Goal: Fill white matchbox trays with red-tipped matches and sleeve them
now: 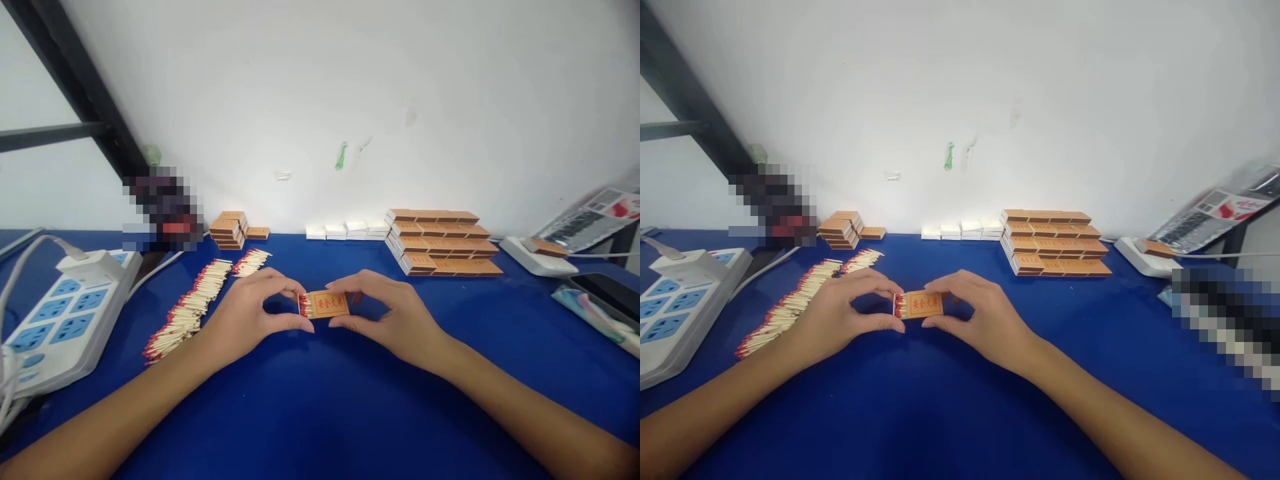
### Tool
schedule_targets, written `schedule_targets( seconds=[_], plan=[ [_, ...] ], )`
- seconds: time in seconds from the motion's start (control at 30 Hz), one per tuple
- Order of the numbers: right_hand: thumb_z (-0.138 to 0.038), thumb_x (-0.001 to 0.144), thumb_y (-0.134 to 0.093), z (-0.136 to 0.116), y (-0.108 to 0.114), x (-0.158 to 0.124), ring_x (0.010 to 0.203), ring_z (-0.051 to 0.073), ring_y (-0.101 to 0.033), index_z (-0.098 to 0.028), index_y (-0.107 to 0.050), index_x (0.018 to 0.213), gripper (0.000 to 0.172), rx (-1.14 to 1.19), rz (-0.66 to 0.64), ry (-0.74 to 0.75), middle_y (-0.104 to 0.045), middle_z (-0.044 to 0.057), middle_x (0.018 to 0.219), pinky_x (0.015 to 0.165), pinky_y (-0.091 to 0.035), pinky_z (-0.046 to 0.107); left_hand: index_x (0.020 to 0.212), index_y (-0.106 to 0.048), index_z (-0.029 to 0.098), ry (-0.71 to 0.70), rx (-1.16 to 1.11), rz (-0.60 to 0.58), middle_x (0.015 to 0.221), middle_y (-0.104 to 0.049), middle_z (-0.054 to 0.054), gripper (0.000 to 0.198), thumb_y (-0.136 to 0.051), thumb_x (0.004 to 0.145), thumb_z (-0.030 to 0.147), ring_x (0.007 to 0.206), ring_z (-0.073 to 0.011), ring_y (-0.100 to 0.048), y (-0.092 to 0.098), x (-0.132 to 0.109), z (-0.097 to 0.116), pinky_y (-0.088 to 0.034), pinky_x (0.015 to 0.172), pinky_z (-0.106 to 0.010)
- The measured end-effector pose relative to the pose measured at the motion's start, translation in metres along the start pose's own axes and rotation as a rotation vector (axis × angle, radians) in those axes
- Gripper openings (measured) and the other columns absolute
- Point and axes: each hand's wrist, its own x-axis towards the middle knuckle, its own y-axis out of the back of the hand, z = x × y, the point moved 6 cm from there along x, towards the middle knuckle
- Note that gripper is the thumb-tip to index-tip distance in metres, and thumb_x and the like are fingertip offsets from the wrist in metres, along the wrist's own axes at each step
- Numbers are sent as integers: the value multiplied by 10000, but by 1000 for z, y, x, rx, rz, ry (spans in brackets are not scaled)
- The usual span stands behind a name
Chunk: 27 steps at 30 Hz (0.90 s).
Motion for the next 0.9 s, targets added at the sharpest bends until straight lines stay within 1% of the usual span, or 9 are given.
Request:
schedule_targets(
  seconds=[0.13, 0.27, 0.33, 0.43, 0.5, 0.6, 0.7, 0.8, 0.9],
  plan=[
    [-363, 857, -872, -5, 1, 0, 911, 170, -713, -255, -730, 1234, 417, 41, 14, 5, -786, 32, 1119, 862, -614, 331, 1000, -783, 252, 86, -109, 34, 937, -787, 43, 417, -988, 670, 402, 865, -155, -723, 2, 0, -2, -540, 860, -267],
    [-318, 860, -870, -18, -4, -1, 987, 175, -721, -246, -716, 1263, 438, 59, -31, 60, -787, 31, 1122, 908, -600, 321, 1053, -771, 258, 111, -194, -72, 902, -783, 63, 562, -1026, 576, 411, 863, -155, -721, -7, 0, 2, -528, 829, -255],
    [-302, 882, -849, -25, -8, -1, 1016, 177, -715, -245, -705, 1277, 424, 68, -69, 100, -791, 30, 1123, 914, -596, 318, 1001, -754, 245, 119, -215, -127, 856, -764, 76, 570, -1037, 537, 416, 810, -142, -692, -11, -1, 6, -507, 766, -245],
    [-271, 915, -814, -33, -12, -3, 1026, 162, -710, -244, -689, 1303, 408, 96, -118, 134, -789, 30, 1144, 894, -597, 290, 834, -679, 206, 129, -197, -135, 786, -710, 80, 592, -1056, 444, 442, 718, -123, -608, -11, -3, 13, -438, 655, -242],
    [-245, 938, -787, -37, -14, -5, 1049, 153, -708, -244, -680, 1318, 395, 117, -144, 155, -783, 32, 1177, 902, -596, 274, 811, -621, 200, 136, -202, -156, 780, -689, 82, 664, -1059, 392, 470, 700, -120, -571, -11, -4, 15, -399, 621, -244],
    [-243, 960, -759, -43, -16, -7, 1091, 159, -703, -244, -673, 1323, 373, 115, -161, 187, -781, 36, 1200, 939, -594, 283, 866, -570, 214, 147, -251, -194, 807, -686, 85, 755, -1057, 366, 501, 717, -128, -581, -13, -5, 13, -404, 621, -244],
    [-295, 965, -756, -38, -14, -6, 1053, 175, -717, -245, -656, 1354, 404, 27, -155, 174, -782, 43, 1166, 905, -604, 294, 954, -589, 232, 148, -255, -201, 877, -708, 71, 748, -1046, 433, 514, 800, -152, -641, -14, -5, 7, -465, 689, -260],
    [-342, 990, -725, -19, 8, 3, 1074, 212, -732, -267, -651, 1375, 399, -182, -73, 123, -771, 57, 1223, 945, -603, 348, 1134, -625, 264, 143, -188, -169, 1004, -736, 40, 726, -1008, 576, 526, 953, -185, -688, -12, -4, -2, -527, 851, -305],
    [-428, 992, -698, 14, 71, 9, 1101, 283, -738, -272, -692, 1330, 372, -438, 185, -1, -768, 88, 1245, 987, -589, 441, 1228, -635, 291, 150, -68, -128, 1048, -742, 22, 558, -882, 797, 546, 1015, -195, -699, -8, -4, -10, -538, 922, -341]
  ],
)
